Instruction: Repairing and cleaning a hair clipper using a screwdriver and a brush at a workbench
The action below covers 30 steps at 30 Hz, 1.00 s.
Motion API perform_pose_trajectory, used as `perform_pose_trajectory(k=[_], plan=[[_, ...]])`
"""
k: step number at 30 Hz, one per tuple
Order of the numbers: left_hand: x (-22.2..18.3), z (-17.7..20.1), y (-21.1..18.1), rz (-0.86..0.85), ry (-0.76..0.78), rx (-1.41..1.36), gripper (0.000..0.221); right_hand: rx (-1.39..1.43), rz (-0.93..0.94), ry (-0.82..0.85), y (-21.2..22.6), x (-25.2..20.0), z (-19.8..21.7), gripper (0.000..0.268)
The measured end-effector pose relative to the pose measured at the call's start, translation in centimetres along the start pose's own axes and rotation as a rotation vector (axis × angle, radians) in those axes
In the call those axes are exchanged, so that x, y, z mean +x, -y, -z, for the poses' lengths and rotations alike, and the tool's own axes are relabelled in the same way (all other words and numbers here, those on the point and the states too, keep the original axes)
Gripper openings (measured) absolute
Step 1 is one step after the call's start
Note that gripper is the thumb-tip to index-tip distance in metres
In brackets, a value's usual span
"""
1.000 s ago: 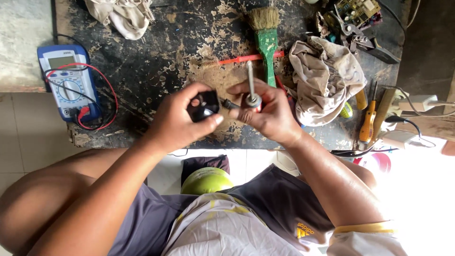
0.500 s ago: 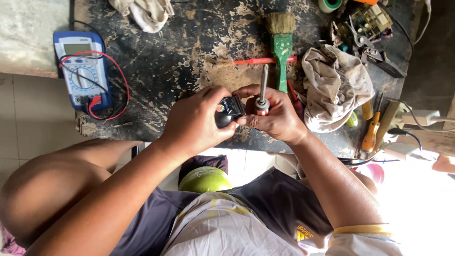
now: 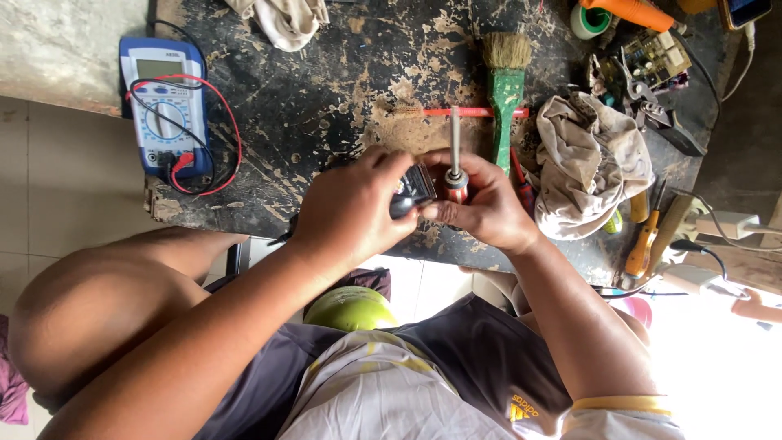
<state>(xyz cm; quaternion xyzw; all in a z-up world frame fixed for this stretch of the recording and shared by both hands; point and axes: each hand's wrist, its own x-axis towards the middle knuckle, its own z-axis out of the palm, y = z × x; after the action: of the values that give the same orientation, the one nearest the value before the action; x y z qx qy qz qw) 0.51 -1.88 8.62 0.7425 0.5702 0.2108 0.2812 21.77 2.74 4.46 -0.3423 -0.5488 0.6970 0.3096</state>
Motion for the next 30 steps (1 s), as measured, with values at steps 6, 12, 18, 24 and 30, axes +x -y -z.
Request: perform_pose_trajectory(k=[6, 12, 18, 24, 30], plan=[[0.3, 0.6, 2.8, 0.089, -0.012, -0.597, 0.037, -0.393, 0.187, -0.030, 1.6, -2.0, 3.9, 0.041], [0.1, 1.2, 4.0, 0.059, -0.067, -1.000, 0.039, -1.103, 0.401, -0.055, 7.5, -2.7, 2.8, 0.032], [-0.2, 1.9, 4.2, 0.112, 0.084, -1.093, 0.042, -1.365, 0.518, -0.020, 7.7, -3.7, 2.5, 0.023], [-0.2, 1.6, 4.1, 0.137, 0.136, -1.002, 0.035, -1.448, 0.532, -0.016, 7.5, -3.9, 2.6, 0.019], [0.0, 1.5, 3.8, 0.171, 0.135, -0.926, 0.037, -1.504, 0.479, -0.019, 7.0, -4.0, 2.8, 0.021]])
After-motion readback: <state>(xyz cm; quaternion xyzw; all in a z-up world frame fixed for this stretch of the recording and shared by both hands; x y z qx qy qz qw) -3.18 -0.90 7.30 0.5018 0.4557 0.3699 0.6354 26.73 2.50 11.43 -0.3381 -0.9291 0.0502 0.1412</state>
